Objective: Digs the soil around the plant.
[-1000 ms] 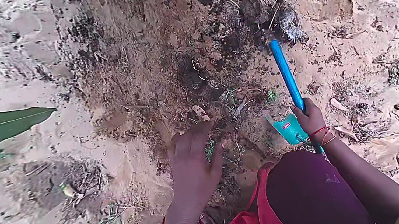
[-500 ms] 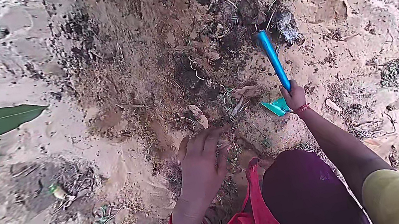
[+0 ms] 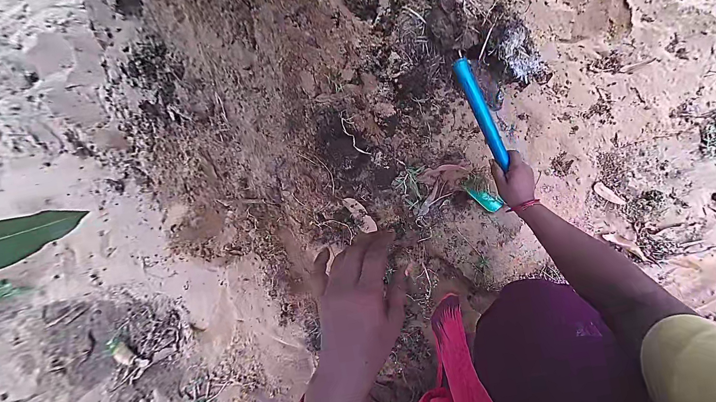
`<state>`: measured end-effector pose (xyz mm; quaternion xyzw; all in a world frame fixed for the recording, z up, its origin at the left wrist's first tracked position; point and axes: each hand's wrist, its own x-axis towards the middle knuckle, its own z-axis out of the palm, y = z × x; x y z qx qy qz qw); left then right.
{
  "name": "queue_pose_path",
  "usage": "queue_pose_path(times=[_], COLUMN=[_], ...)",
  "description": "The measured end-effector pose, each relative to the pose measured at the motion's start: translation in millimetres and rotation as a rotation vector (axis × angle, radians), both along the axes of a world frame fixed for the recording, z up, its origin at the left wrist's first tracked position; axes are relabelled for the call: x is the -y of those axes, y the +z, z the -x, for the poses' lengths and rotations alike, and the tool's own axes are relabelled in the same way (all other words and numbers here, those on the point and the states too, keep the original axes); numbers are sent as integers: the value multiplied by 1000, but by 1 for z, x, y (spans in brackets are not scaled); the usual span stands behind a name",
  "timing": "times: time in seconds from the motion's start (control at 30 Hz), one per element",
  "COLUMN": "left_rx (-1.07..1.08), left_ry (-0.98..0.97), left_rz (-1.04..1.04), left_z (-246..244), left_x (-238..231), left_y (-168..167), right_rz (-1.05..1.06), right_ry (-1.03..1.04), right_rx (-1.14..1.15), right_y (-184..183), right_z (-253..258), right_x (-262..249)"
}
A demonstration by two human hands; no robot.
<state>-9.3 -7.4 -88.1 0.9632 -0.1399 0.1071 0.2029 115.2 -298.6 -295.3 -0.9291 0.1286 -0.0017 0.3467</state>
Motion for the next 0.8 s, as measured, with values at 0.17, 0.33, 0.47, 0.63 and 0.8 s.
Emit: queue_pose_path(times=[0.17, 0.33, 0.47, 0.63, 0.8], left_rx=[34, -9, -35, -81, -89], left_ry=[-111, -9, -51, -173, -198], left_rz=[-28, 0, 35, 36, 1], left_z=[4, -2, 3, 6, 5], left_x=[28, -5, 7, 26, 23], left_y=[7, 17, 11, 7, 15], right_rz=[-155, -257, -228, -75, -20], right_ry=[-4, -206, -261, -187, -199], right_rx=[32, 74, -46, -36, -168], right_y=[15, 48, 62, 62, 74], right_z=[8, 69, 86, 81, 70], right_x=[10, 29, 44, 48, 33])
